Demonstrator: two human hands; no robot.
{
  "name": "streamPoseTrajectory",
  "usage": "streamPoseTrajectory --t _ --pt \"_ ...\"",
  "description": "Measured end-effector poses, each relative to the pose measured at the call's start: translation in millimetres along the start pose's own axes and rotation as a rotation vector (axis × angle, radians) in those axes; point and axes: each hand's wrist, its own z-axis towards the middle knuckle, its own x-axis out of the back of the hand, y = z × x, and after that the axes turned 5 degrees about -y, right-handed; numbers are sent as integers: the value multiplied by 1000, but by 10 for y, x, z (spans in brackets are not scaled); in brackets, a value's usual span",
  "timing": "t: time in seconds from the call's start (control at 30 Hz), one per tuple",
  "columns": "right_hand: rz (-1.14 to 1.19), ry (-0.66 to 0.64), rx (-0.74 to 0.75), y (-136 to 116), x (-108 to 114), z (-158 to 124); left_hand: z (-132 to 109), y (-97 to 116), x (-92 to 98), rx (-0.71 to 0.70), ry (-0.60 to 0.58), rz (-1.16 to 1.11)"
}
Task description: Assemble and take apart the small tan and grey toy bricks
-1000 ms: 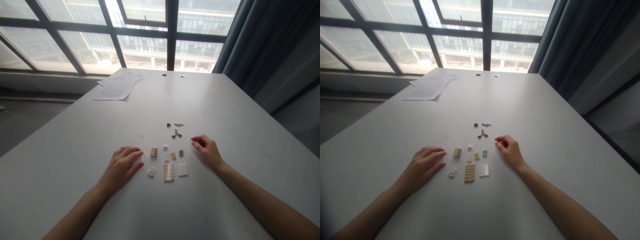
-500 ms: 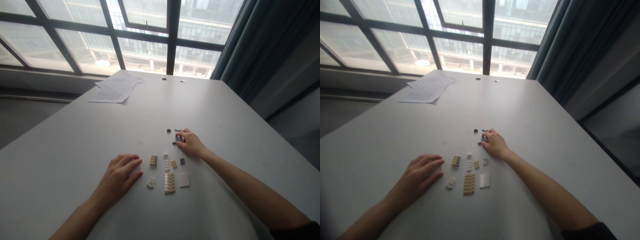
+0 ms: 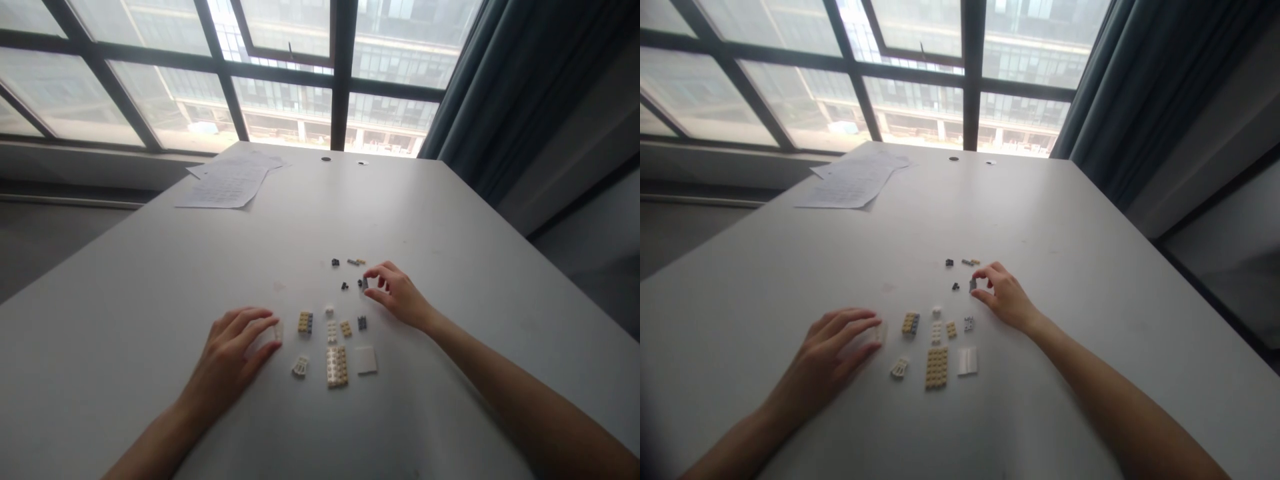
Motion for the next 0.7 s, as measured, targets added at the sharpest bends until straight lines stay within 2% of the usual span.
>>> streamPoseTrajectory --t 0.1,0.2,0.3,0.4,0.53,0.7 --pt "13 -21 5 38 177 -389 112 238 65 -55 28 2" --pt "1 -46 -26 96 274 -720 371 646 51 -128 13 -22" --pt "-27 -88 -49 148 281 -904 695 1086 -100 -159 -121 -81" --pt "-61 -109 -36 175 250 -980 949 1413 -326 -198 -280 -73" --pt "-107 -103 14 196 211 -1020 1081 1589 -542 -198 -390 -41" --pt "-124 -104 37 229 181 -1037 1073 1584 -591 -156 -426 -89"
